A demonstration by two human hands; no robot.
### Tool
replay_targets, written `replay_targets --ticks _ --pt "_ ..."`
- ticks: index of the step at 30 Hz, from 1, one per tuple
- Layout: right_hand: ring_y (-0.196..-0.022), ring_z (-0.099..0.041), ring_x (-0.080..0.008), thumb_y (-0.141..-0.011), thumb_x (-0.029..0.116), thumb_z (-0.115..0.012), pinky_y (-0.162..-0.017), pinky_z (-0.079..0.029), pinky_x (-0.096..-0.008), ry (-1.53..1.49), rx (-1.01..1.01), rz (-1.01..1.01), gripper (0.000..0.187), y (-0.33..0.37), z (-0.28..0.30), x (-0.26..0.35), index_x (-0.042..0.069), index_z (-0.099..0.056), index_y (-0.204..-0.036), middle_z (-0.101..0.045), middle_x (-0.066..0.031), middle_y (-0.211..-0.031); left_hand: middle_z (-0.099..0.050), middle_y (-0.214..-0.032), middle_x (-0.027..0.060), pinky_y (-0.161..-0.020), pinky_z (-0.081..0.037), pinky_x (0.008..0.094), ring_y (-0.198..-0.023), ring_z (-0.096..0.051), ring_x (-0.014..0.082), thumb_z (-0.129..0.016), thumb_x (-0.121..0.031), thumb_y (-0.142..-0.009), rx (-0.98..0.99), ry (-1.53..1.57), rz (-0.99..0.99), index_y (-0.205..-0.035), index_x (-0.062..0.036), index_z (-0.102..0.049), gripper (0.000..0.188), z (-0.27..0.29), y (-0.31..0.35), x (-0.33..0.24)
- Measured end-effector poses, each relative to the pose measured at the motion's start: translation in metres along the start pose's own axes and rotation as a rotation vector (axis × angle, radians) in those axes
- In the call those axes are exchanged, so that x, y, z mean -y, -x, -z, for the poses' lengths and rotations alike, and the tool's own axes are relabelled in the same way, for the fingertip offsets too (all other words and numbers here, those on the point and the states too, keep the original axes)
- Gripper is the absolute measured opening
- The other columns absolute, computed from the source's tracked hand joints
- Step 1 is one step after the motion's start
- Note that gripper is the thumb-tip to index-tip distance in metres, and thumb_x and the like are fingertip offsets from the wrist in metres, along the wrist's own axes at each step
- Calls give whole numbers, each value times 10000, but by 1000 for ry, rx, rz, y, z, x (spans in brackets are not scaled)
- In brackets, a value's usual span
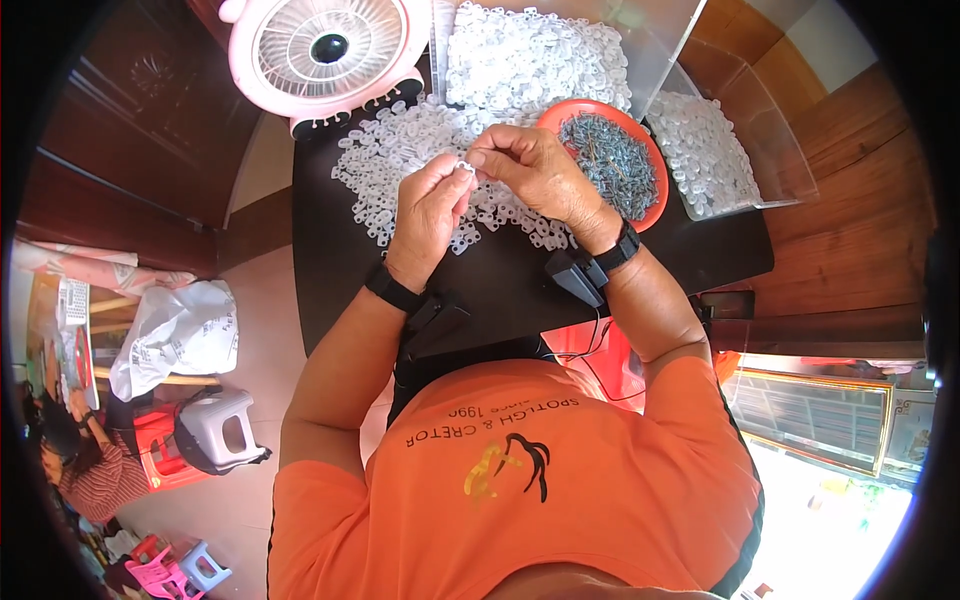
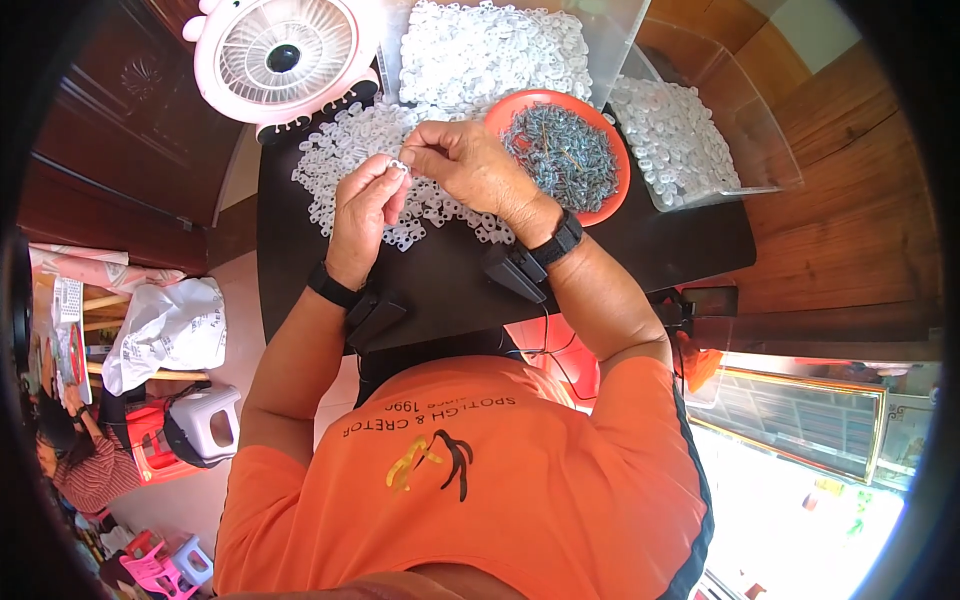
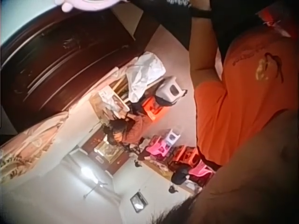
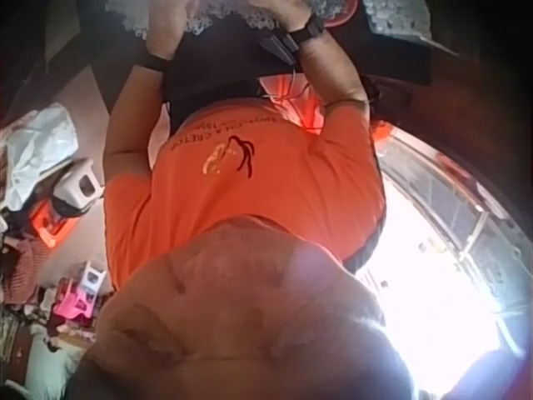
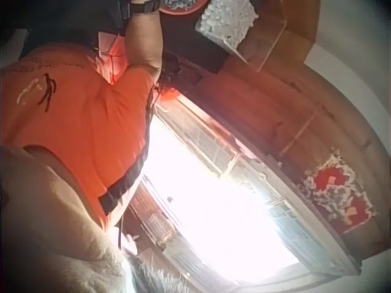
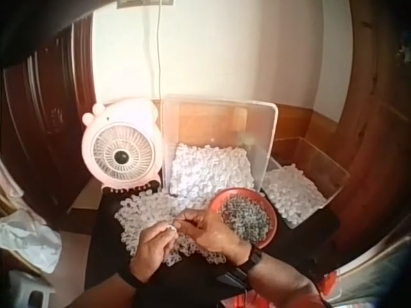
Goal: Assembling small grey components into white plastic rings at a workstation.
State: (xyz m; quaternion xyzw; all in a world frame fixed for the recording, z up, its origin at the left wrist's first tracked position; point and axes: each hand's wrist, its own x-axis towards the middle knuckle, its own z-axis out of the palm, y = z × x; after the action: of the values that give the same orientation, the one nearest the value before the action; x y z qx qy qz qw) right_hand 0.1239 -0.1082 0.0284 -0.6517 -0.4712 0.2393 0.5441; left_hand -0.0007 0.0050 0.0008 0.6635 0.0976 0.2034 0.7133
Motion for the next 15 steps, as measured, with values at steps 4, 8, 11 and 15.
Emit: replay_targets --ticks 4,8,11,15 --pt "-697 -542 -70 -890 165 -586 -653 -460 -237 27 1 31 174 0 1 1 -6 -622 -883 -608 -18 -717 -449 -580 -28 -466 -291 194 -496 -371 49 -490 -230 -923 -5 10 -6 -789 -40 -552 241 0 0 1" --pt "-687 -534 -67 -892 167 -580 -644 -456 -235 -59 -10 25 182 -1 1 -4 -9 -619 -870 -599 -9 -708 -447 -579 -27 -466 -293 193 -495 -370 49 -491 -225 -922 -1 12 -11 -791 -41 -553 235 2 -2 2" --pt "-677 -528 -65 -894 170 -577 -635 -452 -234 -16 -16 5 187 -1 1 -3 -10 -618 -862 -593 -4 -701 -449 -581 -26 -464 -292 192 -498 -372 48 -494 -223 -920 -14 -7 -22 -790 -40 -552 232 3 -2 2" --pt "-675 -528 -65 -894 176 -578 -631 -451 -234 5 -30 4 191 0 -1 -2 -8 -618 -859 -591 -2 -694 -449 -581 -24 -462 -292 192 -498 -373 48 -494 -220 -919 5 -8 -14 -789 -40 -552 230 4 -3 4"
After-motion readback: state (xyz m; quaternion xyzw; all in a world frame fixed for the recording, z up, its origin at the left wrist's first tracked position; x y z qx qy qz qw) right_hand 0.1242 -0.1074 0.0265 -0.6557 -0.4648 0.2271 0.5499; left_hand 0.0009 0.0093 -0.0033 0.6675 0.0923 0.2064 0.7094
